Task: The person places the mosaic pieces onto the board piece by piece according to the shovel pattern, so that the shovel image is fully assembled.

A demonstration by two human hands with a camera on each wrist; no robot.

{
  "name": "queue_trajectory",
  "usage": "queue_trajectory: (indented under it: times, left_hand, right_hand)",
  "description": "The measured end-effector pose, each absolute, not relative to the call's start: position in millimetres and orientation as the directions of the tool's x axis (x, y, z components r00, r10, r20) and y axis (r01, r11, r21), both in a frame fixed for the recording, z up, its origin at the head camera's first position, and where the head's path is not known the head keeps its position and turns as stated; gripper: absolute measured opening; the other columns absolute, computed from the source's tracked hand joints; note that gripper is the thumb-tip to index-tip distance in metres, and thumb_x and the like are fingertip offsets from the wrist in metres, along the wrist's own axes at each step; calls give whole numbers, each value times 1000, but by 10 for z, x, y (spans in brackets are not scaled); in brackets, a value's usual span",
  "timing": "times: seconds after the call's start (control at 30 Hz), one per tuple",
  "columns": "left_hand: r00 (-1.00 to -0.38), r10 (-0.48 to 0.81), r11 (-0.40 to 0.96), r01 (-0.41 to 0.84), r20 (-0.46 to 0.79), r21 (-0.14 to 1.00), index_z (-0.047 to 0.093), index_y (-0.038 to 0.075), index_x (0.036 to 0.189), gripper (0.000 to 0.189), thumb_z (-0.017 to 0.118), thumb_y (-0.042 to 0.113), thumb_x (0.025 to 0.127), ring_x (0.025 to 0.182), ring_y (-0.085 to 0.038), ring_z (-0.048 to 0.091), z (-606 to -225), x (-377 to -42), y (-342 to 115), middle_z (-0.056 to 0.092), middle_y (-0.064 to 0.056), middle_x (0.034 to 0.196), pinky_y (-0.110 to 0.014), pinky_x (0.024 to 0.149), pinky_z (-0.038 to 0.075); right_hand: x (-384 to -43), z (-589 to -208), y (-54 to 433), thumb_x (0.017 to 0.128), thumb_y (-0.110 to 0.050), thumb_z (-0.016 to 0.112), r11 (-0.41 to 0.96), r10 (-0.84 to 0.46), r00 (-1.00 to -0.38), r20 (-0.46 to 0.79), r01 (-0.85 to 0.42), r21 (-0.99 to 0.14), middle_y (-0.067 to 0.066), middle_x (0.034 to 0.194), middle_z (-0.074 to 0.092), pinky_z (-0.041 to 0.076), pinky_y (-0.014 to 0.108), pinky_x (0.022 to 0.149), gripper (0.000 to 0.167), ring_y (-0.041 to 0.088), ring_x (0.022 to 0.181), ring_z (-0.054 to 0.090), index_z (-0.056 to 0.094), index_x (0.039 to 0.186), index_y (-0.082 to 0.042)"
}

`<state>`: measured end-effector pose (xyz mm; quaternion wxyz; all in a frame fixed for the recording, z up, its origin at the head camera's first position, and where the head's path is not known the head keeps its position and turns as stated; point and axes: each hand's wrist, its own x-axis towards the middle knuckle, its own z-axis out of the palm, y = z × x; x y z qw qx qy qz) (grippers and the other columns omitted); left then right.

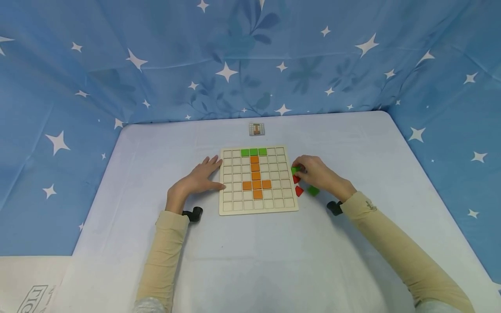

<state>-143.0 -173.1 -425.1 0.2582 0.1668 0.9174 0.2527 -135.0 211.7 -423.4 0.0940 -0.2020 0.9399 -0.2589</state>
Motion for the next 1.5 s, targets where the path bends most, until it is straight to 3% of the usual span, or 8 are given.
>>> queue_trajectory:
  times: [0.2, 0.37, 0.73, 0.87, 1.23, 1.5]
  left_hand:
    - [-810, 436, 816, 172, -391, 553, 17, 7, 166, 96, 74, 39, 94, 161, -36, -5, -4243, -1426, -1724, 4, -13, 174, -56, 130, 1]
    - [-811, 435, 812, 165, -392, 559, 16, 8, 166, 97, 74, 38, 94, 161, -35, -6, -4232, -1414, -1727, 3, -12, 174, -57, 130, 1]
    - [-809, 429, 818, 161, -401, 552, 16, 8, 166, 97, 73, 39, 94, 160, -36, -5, -4239, -1417, -1741, 4, -13, 174, -57, 130, 1]
    - [-808, 432, 818, 164, -400, 551, 16, 7, 166, 97, 73, 38, 94, 160, -37, -5, -4226, -1415, -1743, 4, -14, 174, -57, 130, 1]
    - [-805, 438, 816, 171, -399, 552, 16, 6, 165, 96, 73, 37, 94, 160, -37, -6, -4218, -1416, -1746, 4, -15, 174, -58, 130, 0]
    - [-806, 438, 816, 171, -399, 552, 16, 6, 165, 96, 73, 38, 95, 160, -37, -6, -4207, -1416, -1741, 3, -15, 174, -58, 130, 1]
  right_hand:
    - [-1323, -4222, 2146, 94, 0, 71, 766, -445, -895, -29, -364, -529, 10, 95, 71, 56, 34, 74, 26, 22, 82, 59, 72, 120, 0]
    - [-1313, -4218, 2168, 94, 1, 70, 745, -453, -891, 14, -387, -544, 10, 100, 73, 58, 36, 78, 24, 22, 83, 61, 74, 118, 0]
    - [-1253, -4209, 2183, 93, 4, 68, 721, -389, -916, -97, -237, -651, 16, 121, 72, 62, 44, 91, 36, 28, 101, 71, 69, 129, 1]
    - [-1226, -4197, 2187, 92, 2, 70, 690, -391, -915, -98, -221, -690, 17, 121, 71, 62, 45, 92, 37, 29, 101, 71, 69, 130, 2]
    - [-1158, -4186, 2163, 89, -7, 80, 662, -377, -918, -122, -175, -728, 9, 109, 73, 62, 35, 85, 35, 22, 95, 71, 74, 123, -5]
    - [-1087, -4169, 2084, 87, -8, 82, 622, -441, -893, -84, -238, -746, 8, 107, 75, 59, 26, 78, 33, 20, 91, 70, 76, 119, -5]
